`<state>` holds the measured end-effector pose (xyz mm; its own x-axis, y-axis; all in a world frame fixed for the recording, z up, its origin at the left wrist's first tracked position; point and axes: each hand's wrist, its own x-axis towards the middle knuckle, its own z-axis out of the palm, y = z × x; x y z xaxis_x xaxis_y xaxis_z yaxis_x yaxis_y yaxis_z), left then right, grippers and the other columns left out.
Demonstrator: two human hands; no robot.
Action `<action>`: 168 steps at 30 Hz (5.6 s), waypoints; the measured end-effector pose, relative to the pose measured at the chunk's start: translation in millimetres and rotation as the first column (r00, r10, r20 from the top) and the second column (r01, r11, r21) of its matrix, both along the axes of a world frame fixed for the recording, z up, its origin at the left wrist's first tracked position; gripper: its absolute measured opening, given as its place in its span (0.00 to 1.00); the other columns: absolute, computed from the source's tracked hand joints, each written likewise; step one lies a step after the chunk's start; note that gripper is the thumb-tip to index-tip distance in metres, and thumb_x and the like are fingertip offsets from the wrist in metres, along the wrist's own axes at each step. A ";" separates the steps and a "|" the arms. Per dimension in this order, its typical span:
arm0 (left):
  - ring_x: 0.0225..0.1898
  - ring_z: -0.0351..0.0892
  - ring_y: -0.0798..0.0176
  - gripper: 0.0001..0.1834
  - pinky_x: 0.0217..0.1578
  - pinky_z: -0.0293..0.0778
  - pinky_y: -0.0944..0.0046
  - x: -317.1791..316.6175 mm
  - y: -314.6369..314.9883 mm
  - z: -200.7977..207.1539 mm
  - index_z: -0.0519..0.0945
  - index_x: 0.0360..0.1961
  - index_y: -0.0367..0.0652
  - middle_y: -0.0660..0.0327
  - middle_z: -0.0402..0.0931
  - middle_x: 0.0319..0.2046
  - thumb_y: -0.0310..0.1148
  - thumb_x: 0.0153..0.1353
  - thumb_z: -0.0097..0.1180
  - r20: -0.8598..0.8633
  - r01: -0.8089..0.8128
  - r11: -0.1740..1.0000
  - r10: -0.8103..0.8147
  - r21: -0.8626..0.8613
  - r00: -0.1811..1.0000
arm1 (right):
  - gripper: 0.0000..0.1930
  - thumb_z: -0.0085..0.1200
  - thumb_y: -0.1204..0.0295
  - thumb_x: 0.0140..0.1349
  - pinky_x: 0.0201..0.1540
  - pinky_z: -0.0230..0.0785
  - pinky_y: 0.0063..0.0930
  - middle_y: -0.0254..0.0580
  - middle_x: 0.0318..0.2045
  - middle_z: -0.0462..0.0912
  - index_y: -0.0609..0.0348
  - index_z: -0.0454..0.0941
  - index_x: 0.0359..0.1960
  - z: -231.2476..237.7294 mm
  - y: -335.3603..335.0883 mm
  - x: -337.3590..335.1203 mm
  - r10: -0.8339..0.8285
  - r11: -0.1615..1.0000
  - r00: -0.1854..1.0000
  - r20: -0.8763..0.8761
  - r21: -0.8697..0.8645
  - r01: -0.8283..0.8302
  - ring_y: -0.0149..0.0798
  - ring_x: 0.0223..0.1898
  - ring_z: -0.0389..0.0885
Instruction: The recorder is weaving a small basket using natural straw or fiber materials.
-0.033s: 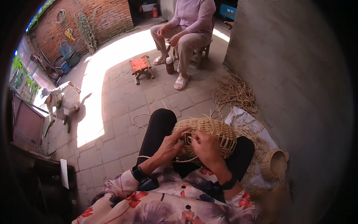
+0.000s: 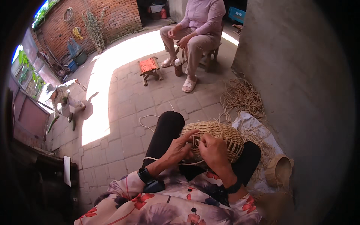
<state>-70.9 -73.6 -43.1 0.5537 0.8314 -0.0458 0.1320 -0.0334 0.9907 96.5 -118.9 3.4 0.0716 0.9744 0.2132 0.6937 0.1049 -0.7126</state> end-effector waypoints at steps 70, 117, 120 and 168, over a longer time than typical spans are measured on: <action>0.31 0.81 0.48 0.16 0.31 0.75 0.52 -44.0 1.1 41.1 0.77 0.45 0.45 0.54 0.80 0.34 0.34 0.56 0.62 -0.439 0.200 0.817 0.072 0.541 0.896 | 0.14 0.51 0.87 0.48 0.38 0.72 0.37 0.46 0.31 0.76 0.60 0.79 0.37 11.5 -35.9 55.1 -0.043 0.947 0.977 0.207 0.319 -0.026 0.51 0.35 0.78; 0.32 0.82 0.46 0.13 0.34 0.75 0.51 -42.8 3.6 -11.3 0.80 0.35 0.45 0.52 0.81 0.26 0.44 0.62 0.55 -0.418 -0.024 0.944 0.168 0.328 0.893 | 0.12 0.48 0.85 0.51 0.28 0.68 0.38 0.43 0.20 0.76 0.59 0.75 0.36 -11.8 2.1 14.5 -0.133 0.986 0.979 0.153 0.121 0.115 0.43 0.22 0.78; 0.31 0.82 0.47 0.14 0.33 0.75 0.53 -42.5 9.6 -1.0 0.81 0.36 0.43 0.50 0.80 0.26 0.44 0.62 0.55 -0.322 0.002 0.943 0.111 0.333 0.940 | 0.13 0.43 0.87 0.50 0.24 0.60 0.23 0.29 0.18 0.68 0.58 0.72 0.34 -17.4 4.3 31.1 -0.172 0.972 0.958 -0.230 0.118 0.202 0.23 0.20 0.68; 0.33 0.79 0.75 0.05 0.36 0.78 0.74 39.2 3.9 159.7 0.75 0.42 0.37 0.64 0.78 0.35 0.22 0.65 0.54 0.495 0.306 0.948 -0.308 0.087 0.813 | 0.12 0.54 0.67 0.68 0.32 0.64 0.22 0.39 0.28 0.76 0.66 0.79 0.39 86.1 -62.3 58.4 0.126 0.960 0.926 -0.356 0.278 -0.024 0.30 0.28 0.72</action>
<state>-31.7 -69.7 116.6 0.7272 0.6143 0.3063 -0.3939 0.0080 0.9191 154.9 -181.2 89.5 0.1235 0.8914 0.4360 0.3714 0.3659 -0.8533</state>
